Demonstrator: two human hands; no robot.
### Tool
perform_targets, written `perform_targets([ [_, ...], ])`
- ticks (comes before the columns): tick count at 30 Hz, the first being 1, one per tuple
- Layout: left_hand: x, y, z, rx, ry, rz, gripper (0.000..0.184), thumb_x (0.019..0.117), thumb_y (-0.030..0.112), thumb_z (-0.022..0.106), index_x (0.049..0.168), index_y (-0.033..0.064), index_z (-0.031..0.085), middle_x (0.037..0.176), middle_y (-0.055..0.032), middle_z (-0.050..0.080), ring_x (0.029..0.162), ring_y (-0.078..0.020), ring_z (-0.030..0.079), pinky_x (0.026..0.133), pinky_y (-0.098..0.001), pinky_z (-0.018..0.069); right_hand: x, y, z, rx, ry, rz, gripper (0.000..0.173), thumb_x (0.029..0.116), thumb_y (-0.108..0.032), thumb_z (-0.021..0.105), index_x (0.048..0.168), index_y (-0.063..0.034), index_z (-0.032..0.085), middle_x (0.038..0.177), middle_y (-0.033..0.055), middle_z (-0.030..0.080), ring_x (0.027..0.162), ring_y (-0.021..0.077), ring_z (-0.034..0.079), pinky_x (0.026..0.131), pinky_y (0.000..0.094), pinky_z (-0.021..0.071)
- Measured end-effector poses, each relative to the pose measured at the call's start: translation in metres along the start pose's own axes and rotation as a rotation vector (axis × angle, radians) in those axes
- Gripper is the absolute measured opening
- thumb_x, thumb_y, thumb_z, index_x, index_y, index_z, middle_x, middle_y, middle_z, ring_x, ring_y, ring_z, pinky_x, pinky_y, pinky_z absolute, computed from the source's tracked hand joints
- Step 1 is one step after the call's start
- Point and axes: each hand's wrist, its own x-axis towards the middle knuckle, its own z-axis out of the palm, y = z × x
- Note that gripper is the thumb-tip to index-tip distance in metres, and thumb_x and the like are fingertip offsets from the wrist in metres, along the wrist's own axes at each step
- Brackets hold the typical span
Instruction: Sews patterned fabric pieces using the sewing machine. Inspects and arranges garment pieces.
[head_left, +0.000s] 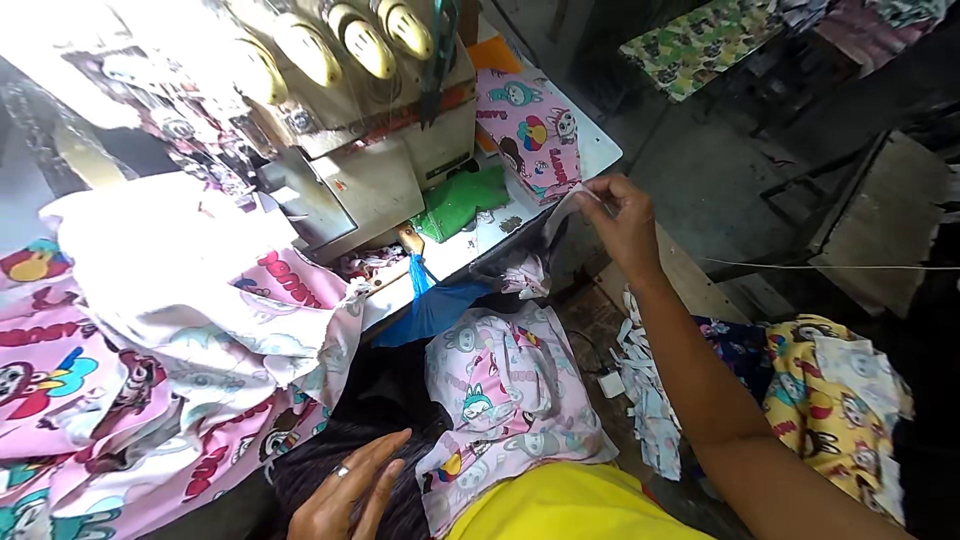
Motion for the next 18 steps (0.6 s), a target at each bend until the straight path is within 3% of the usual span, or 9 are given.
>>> perform_targets([
  [4,0.013,0.022,0.009,-0.286,-0.046,0.100,0.041,0.1095,0.035,0.047,0.120,0.0063,0.074,0.119,-0.0066,0.074,0.111,-0.0091,0.069,0.099,-0.0262,0.0554,-0.011,-0.057,-0.010,0.119,-0.093,-0.061,0.018,0.1022,-0.014,0.062,0.113,0.0003,0.064,0.096,0.0087,0.067,0.076,0.0068,0.063,0.070,0.0206,0.0539],
  [7,0.025,0.041,0.023,-0.561,-0.122,0.207,0.062,0.1100,0.050,0.029,0.122,0.0081,0.073,0.119,-0.0044,0.074,0.111,-0.0116,0.070,0.098,-0.0303,0.0579,-0.031,-0.105,-0.010,0.188,-0.241,-0.180,0.019,0.1035,-0.011,0.059,0.117,-0.0003,0.068,0.106,0.0059,0.071,0.090,0.0036,0.068,0.080,0.0189,0.0574],
  [9,0.032,0.054,0.033,-0.788,-0.174,0.177,0.078,0.1067,0.060,0.021,0.129,0.0031,0.069,0.128,-0.0092,0.071,0.118,-0.0177,0.068,0.102,-0.0349,0.0569,-0.049,-0.130,-0.001,0.279,-0.375,-0.302,0.016,0.1026,-0.010,0.060,0.111,-0.0008,0.070,0.107,0.0036,0.072,0.096,0.0042,0.068,0.086,0.0212,0.0579],
  [11,0.037,0.061,0.040,-1.061,-0.184,0.024,0.088,0.1007,0.071,0.026,0.138,0.0007,0.062,0.138,-0.0121,0.065,0.129,-0.0247,0.062,0.108,-0.0431,0.0521,-0.073,-0.147,0.010,0.394,-0.547,-0.404,0.018,0.1034,-0.008,0.056,0.110,-0.0016,0.071,0.108,0.0043,0.072,0.103,0.0083,0.068,0.093,0.0262,0.0573],
  [12,0.038,0.065,0.040,-1.171,-0.128,-0.104,0.084,0.0983,0.072,0.033,0.137,0.0034,0.062,0.135,-0.0069,0.067,0.127,-0.0206,0.063,0.108,-0.0411,0.0516,-0.086,-0.153,0.017,0.434,-0.604,-0.448,0.020,0.1050,-0.009,0.054,0.110,-0.0022,0.072,0.108,0.0054,0.073,0.107,0.0112,0.068,0.098,0.0292,0.0564],
  [13,0.040,0.069,0.038,-1.247,-0.033,-0.243,0.071,0.0999,0.066,0.041,0.130,0.0056,0.062,0.125,-0.0015,0.070,0.119,-0.0150,0.066,0.104,-0.0374,0.0544,-0.099,-0.159,0.023,0.451,-0.636,-0.488,0.022,0.1064,-0.011,0.052,0.110,-0.0031,0.073,0.109,0.0064,0.075,0.110,0.0139,0.069,0.102,0.0317,0.0544],
  [14,0.042,0.071,0.035,-1.284,0.066,-0.346,0.054,0.1057,0.052,0.044,0.126,0.0053,0.061,0.115,0.0003,0.072,0.109,-0.0109,0.068,0.098,-0.0328,0.0567,-0.111,-0.162,0.031,0.455,-0.640,-0.527,0.022,0.1062,-0.009,0.053,0.110,-0.0034,0.073,0.110,0.0074,0.075,0.112,0.0166,0.069,0.105,0.0339,0.0530],
  [15,0.044,0.068,0.033,-1.282,0.149,-0.401,0.044,0.1090,0.036,0.040,0.129,0.0028,0.061,0.111,-0.0015,0.072,0.102,-0.0099,0.070,0.092,-0.0297,0.0583,-0.121,-0.164,0.038,0.446,-0.633,-0.561,0.020,0.1054,-0.007,0.054,0.110,-0.0041,0.074,0.110,0.0077,0.076,0.113,0.0183,0.070,0.106,0.0354,0.0525],
  [18,0.047,0.053,0.024,-1.208,0.334,-0.458,0.045,0.1116,0.020,0.024,0.132,-0.0005,0.059,0.110,-0.0115,0.075,0.097,-0.0171,0.074,0.087,-0.0318,0.0606,-0.140,-0.163,0.053,0.420,-0.633,-0.617,0.019,0.1045,-0.006,0.056,0.109,-0.0056,0.074,0.112,0.0068,0.076,0.113,0.0182,0.070,0.108,0.0370,0.0512],
])
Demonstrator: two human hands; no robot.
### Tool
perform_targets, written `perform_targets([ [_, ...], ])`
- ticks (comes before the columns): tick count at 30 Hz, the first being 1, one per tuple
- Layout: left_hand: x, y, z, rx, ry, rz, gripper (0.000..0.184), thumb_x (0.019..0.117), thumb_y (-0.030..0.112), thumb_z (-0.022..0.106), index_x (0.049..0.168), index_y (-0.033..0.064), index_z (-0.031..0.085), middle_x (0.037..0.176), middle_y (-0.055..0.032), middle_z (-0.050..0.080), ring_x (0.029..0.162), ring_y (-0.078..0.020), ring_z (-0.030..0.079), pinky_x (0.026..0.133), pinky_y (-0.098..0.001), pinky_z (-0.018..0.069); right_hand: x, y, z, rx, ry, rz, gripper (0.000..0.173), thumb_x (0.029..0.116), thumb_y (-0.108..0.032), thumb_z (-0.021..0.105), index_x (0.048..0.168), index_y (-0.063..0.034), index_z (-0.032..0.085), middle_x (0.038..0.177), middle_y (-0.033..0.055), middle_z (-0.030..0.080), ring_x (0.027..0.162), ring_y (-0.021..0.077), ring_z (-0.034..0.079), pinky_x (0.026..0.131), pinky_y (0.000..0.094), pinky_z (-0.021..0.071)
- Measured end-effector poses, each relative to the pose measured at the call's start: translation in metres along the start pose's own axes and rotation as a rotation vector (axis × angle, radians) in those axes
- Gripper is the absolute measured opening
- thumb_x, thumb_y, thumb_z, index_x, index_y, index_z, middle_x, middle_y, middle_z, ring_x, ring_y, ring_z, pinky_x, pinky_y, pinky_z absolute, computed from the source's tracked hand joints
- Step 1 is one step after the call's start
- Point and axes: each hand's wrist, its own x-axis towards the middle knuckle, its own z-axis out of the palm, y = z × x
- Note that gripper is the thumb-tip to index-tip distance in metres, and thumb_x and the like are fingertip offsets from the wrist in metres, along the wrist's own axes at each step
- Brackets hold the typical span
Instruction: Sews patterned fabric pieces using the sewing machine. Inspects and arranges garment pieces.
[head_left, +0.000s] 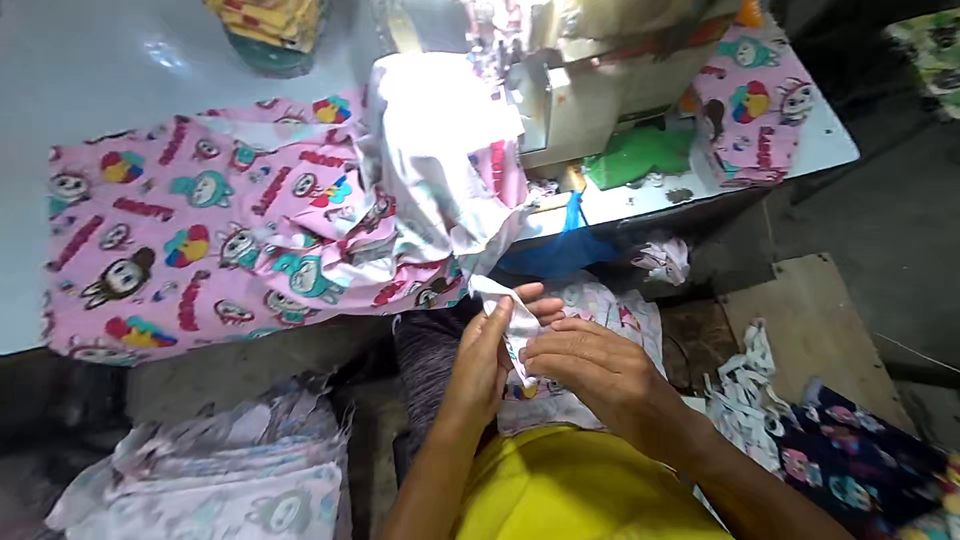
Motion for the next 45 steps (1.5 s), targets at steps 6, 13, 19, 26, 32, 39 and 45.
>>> perform_targets([
  [6,0.001,0.014,-0.019,0.090,0.206,0.120,0.040,0.1118,0.014,0.027,0.122,0.0034,0.065,0.106,-0.0066,0.074,0.094,-0.0148,0.073,0.084,-0.0305,0.0611,-0.007,0.004,0.015,0.007,-0.028,0.019,0.020,0.1057,-0.008,0.054,0.110,-0.0063,0.074,0.112,0.0057,0.076,0.112,0.0162,0.071,0.109,0.0387,0.0500],
  [13,0.003,0.007,-0.023,0.295,0.302,0.375,0.015,0.0944,0.002,0.064,0.106,0.0090,0.070,0.088,0.0034,0.069,0.074,-0.0043,0.065,0.071,-0.0225,0.0581,-0.001,0.013,0.021,0.133,0.002,0.158,0.023,0.1057,-0.019,0.057,0.113,-0.0040,0.073,0.110,0.0058,0.075,0.105,0.0131,0.070,0.097,0.0322,0.0553],
  [19,0.000,0.009,-0.014,0.531,0.320,0.519,0.019,0.0909,0.006,0.072,0.109,0.0106,0.070,0.097,0.0038,0.070,0.079,-0.0043,0.068,0.068,-0.0203,0.0589,0.027,0.022,0.027,0.204,0.199,0.338,0.040,0.0903,-0.023,0.078,0.122,-0.0026,0.064,0.118,0.0079,0.065,0.104,0.0112,0.066,0.090,0.0289,0.0575],
  [26,-0.001,0.008,-0.019,0.529,0.327,0.465,0.010,0.0994,0.015,0.065,0.103,0.0094,0.072,0.088,0.0060,0.071,0.074,-0.0021,0.068,0.068,-0.0203,0.0592,0.044,0.023,0.025,0.549,0.184,0.567,0.014,0.1028,-0.013,0.059,0.108,-0.0062,0.069,0.090,0.0001,0.070,0.079,0.0052,0.067,0.072,0.0212,0.0568],
  [32,0.001,0.008,-0.022,0.501,0.313,0.444,0.012,0.1005,0.015,0.063,0.099,0.0094,0.074,0.097,0.0036,0.071,0.079,-0.0049,0.069,0.071,-0.0231,0.0609,0.045,0.023,0.028,0.671,0.178,0.556,0.029,0.0901,-0.010,0.076,0.118,-0.0067,0.067,0.102,0.0029,0.071,0.086,0.0094,0.070,0.078,0.0247,0.0609],
  [39,0.001,0.007,-0.017,0.546,0.329,0.499,0.012,0.0965,0.010,0.068,0.107,0.0073,0.072,0.091,0.0044,0.072,0.077,-0.0024,0.069,0.070,-0.0202,0.0595,0.049,0.023,0.027,0.609,0.230,0.560,0.010,0.1001,-0.011,0.063,0.108,-0.0057,0.068,0.090,0.0012,0.069,0.077,0.0054,0.067,0.070,0.0202,0.0570],
  [45,0.001,0.007,-0.016,0.613,0.315,0.561,0.016,0.0956,0.012,0.071,0.111,0.0095,0.072,0.096,0.0043,0.073,0.077,-0.0027,0.069,0.068,-0.0197,0.0595,0.049,0.022,0.026,0.615,0.239,0.564,0.009,0.0994,-0.012,0.065,0.106,-0.0066,0.068,0.088,0.0009,0.069,0.074,0.0050,0.066,0.067,0.0191,0.0561],
])
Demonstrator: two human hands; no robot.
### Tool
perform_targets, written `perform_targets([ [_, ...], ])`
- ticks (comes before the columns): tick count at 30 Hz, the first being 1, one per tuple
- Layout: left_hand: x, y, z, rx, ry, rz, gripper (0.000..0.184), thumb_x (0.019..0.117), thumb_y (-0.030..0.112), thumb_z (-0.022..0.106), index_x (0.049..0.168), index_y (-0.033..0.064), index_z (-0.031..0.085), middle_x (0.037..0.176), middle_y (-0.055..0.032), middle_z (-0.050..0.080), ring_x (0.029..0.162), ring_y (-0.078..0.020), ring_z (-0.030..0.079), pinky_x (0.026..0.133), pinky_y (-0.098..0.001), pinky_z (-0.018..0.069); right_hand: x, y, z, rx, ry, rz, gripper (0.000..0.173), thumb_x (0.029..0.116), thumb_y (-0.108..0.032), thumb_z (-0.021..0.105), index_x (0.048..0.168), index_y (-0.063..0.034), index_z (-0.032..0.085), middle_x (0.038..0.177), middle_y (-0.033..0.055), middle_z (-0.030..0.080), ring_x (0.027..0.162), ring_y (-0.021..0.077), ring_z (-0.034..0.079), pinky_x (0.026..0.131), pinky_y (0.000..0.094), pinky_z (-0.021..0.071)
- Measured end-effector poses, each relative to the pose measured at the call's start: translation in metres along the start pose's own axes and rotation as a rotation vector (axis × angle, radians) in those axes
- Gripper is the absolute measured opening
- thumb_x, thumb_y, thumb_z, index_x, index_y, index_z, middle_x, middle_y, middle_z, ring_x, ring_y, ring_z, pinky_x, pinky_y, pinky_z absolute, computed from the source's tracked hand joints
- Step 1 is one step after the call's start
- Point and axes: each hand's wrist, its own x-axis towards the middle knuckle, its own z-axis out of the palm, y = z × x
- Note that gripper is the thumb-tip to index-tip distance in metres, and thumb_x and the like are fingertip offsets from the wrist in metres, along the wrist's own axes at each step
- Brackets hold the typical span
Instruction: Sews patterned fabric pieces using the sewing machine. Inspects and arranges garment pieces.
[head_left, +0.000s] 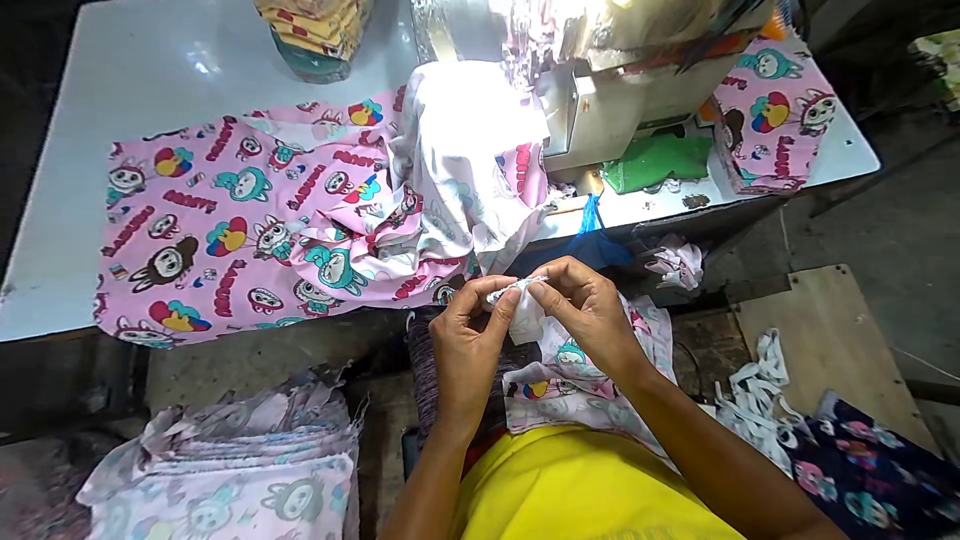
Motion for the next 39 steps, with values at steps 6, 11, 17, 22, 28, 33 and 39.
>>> perform_targets([
  [6,0.001,-0.005,-0.001,0.058,0.015,0.063,0.010,0.0975,0.017,0.068,0.102,0.0096,0.073,0.098,0.0043,0.069,0.082,-0.0012,0.067,0.070,-0.0178,0.0577,-0.001,0.001,-0.001,0.002,-0.005,-0.037,0.006,0.0990,-0.011,0.064,0.103,-0.0077,0.067,0.090,0.0001,0.068,0.077,0.0047,0.065,0.067,0.0185,0.0549],
  [11,0.011,0.001,-0.011,-0.171,-0.073,-0.173,0.012,0.1008,0.012,0.063,0.104,0.0090,0.074,0.089,0.0045,0.073,0.076,-0.0047,0.069,0.072,-0.0230,0.0605,0.004,-0.002,0.000,0.069,-0.014,0.018,0.010,0.1029,-0.014,0.058,0.103,-0.0078,0.066,0.086,0.0009,0.066,0.073,0.0057,0.064,0.065,0.0206,0.0552],
  [17,0.019,0.014,-0.021,-0.414,-0.192,-0.404,0.033,0.1099,0.016,0.040,0.115,0.0050,0.071,0.097,-0.0025,0.074,0.081,-0.0093,0.072,0.077,-0.0265,0.0622,0.015,-0.008,0.000,0.005,-0.006,0.028,0.011,0.1033,-0.016,0.059,0.098,-0.0074,0.064,0.077,0.0013,0.063,0.059,0.0046,0.055,0.051,0.0171,0.0453],
  [22,0.018,0.008,-0.016,-0.200,-0.166,-0.258,0.015,0.0994,0.013,0.063,0.111,0.0091,0.072,0.088,0.0046,0.072,0.073,-0.0036,0.068,0.070,-0.0208,0.0590,0.017,-0.009,0.002,-0.051,-0.026,-0.002,0.010,0.1024,-0.015,0.061,0.098,-0.0072,0.064,0.077,0.0010,0.063,0.059,0.0045,0.055,0.051,0.0166,0.0447],
  [28,0.024,-0.001,-0.009,-0.114,-0.095,-0.090,0.009,0.0987,0.013,0.066,0.101,0.0092,0.073,0.087,0.0050,0.070,0.072,-0.0018,0.065,0.066,-0.0182,0.0560,0.016,-0.005,0.004,-0.112,-0.003,-0.063,0.010,0.1032,-0.014,0.056,0.099,-0.0073,0.062,0.075,-0.0005,0.059,0.058,0.0029,0.053,0.052,0.0155,0.0433],
  [33,0.027,0.003,-0.011,-0.107,-0.078,-0.116,0.013,0.1015,0.013,0.063,0.106,0.0066,0.073,0.086,0.0044,0.071,0.075,-0.0030,0.067,0.072,-0.0211,0.0579,0.016,0.001,0.002,-0.076,-0.044,-0.080,0.016,0.1052,-0.019,0.055,0.114,-0.0073,0.061,0.089,0.0005,0.065,0.071,0.0040,0.061,0.062,0.0194,0.0519],
  [39,0.041,0.017,-0.014,-0.167,0.010,-0.187,0.010,0.1028,0.010,0.060,0.104,0.0069,0.069,0.083,0.0037,0.072,0.070,-0.0051,0.071,0.068,-0.0241,0.0627,-0.007,0.043,0.004,-0.113,-0.191,0.079,0.027,0.0969,-0.014,0.068,0.121,-0.0026,0.063,0.101,0.0070,0.074,0.085,0.0103,0.072,0.078,0.0278,0.0612],
])
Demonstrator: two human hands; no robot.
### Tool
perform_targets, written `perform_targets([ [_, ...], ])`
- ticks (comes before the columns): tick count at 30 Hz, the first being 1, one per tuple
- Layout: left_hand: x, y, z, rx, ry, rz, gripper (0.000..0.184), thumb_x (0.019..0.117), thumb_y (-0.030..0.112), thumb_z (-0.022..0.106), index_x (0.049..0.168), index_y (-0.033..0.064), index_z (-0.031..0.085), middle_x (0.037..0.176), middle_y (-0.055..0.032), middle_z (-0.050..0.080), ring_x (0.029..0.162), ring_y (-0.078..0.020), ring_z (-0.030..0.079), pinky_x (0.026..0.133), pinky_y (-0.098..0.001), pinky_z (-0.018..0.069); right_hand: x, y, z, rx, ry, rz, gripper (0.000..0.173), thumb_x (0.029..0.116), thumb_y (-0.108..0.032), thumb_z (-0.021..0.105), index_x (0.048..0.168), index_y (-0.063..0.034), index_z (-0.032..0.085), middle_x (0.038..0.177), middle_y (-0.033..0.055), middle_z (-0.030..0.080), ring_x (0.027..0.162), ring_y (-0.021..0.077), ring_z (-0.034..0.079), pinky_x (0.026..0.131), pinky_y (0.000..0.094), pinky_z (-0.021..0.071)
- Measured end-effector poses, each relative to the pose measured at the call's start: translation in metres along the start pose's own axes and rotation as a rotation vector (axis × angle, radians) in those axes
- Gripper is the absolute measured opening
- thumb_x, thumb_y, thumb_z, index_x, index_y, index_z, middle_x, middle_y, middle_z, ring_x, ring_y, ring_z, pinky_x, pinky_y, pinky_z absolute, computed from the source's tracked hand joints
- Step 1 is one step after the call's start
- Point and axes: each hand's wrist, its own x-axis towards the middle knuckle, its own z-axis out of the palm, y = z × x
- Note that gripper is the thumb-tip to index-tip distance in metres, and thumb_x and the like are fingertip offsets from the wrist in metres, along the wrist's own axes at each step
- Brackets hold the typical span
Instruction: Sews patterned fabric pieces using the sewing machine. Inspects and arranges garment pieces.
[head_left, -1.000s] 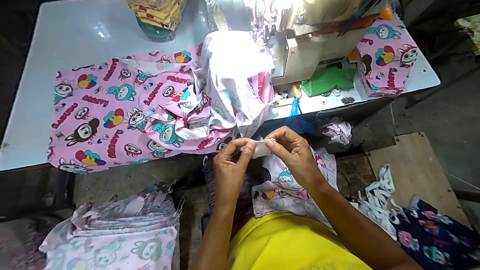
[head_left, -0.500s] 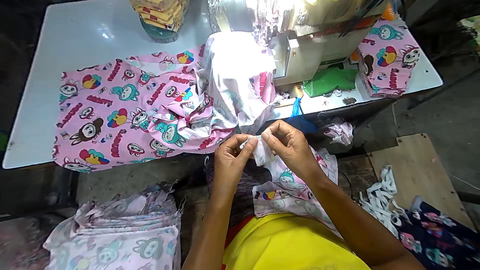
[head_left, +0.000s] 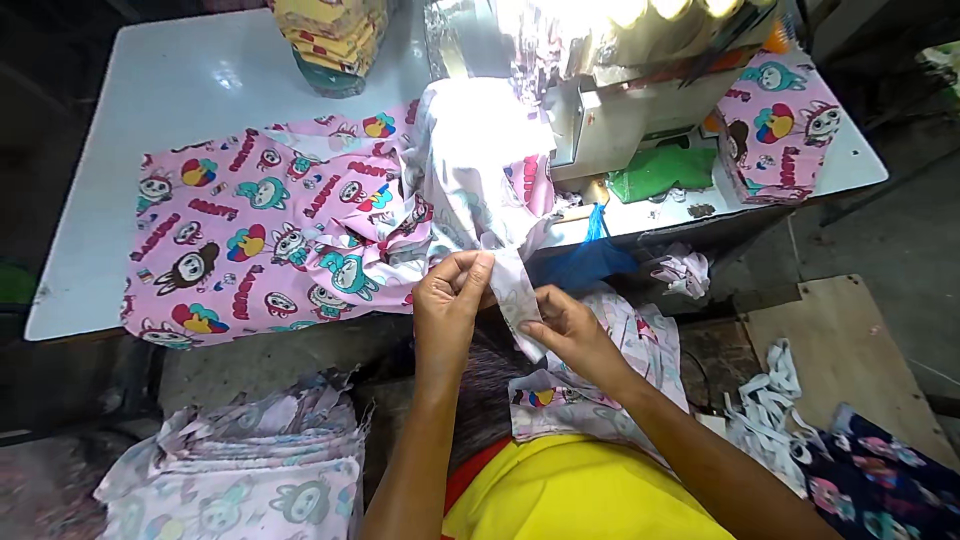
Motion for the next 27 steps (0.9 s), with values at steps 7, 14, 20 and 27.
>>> perform_targets([
  [7,0.001,0.004,-0.004,0.003,-0.043,-0.008,0.016,0.1057,0.013,0.056,0.107,0.0059,0.070,0.088,0.0009,0.074,0.074,-0.0084,0.073,0.071,-0.0271,0.0638,-0.002,-0.001,-0.013,-0.349,0.144,-0.201,0.025,0.0994,-0.022,0.065,0.115,-0.0031,0.071,0.107,0.0071,0.072,0.098,0.0126,0.070,0.090,0.0314,0.0581],
  [14,-0.004,0.008,0.002,0.145,-0.095,0.085,0.013,0.1023,0.013,0.061,0.105,0.0082,0.072,0.085,0.0051,0.073,0.073,-0.0035,0.071,0.069,-0.0230,0.0618,0.033,-0.059,-0.021,-0.054,0.210,-0.309,0.016,0.1003,-0.015,0.065,0.109,-0.0020,0.068,0.102,0.0051,0.067,0.088,0.0061,0.067,0.078,0.0216,0.0589],
  [20,-0.002,0.008,0.003,0.128,-0.074,0.090,0.011,0.1009,0.009,0.063,0.104,0.0062,0.073,0.085,0.0051,0.073,0.074,-0.0025,0.071,0.071,-0.0220,0.0618,0.038,-0.063,-0.021,-0.053,0.231,-0.269,0.011,0.1022,-0.015,0.062,0.102,-0.0051,0.064,0.091,0.0023,0.063,0.073,0.0035,0.061,0.064,0.0170,0.0521],
  [27,0.006,0.019,-0.003,-0.064,-0.203,-0.132,0.035,0.1103,0.024,0.039,0.113,0.0102,0.071,0.093,0.0034,0.074,0.079,-0.0075,0.072,0.076,-0.0268,0.0623,0.043,-0.068,-0.023,-0.090,0.253,-0.243,0.011,0.1010,-0.016,0.064,0.099,-0.0051,0.064,0.083,0.0031,0.064,0.069,0.0053,0.062,0.060,0.0192,0.0522],
])
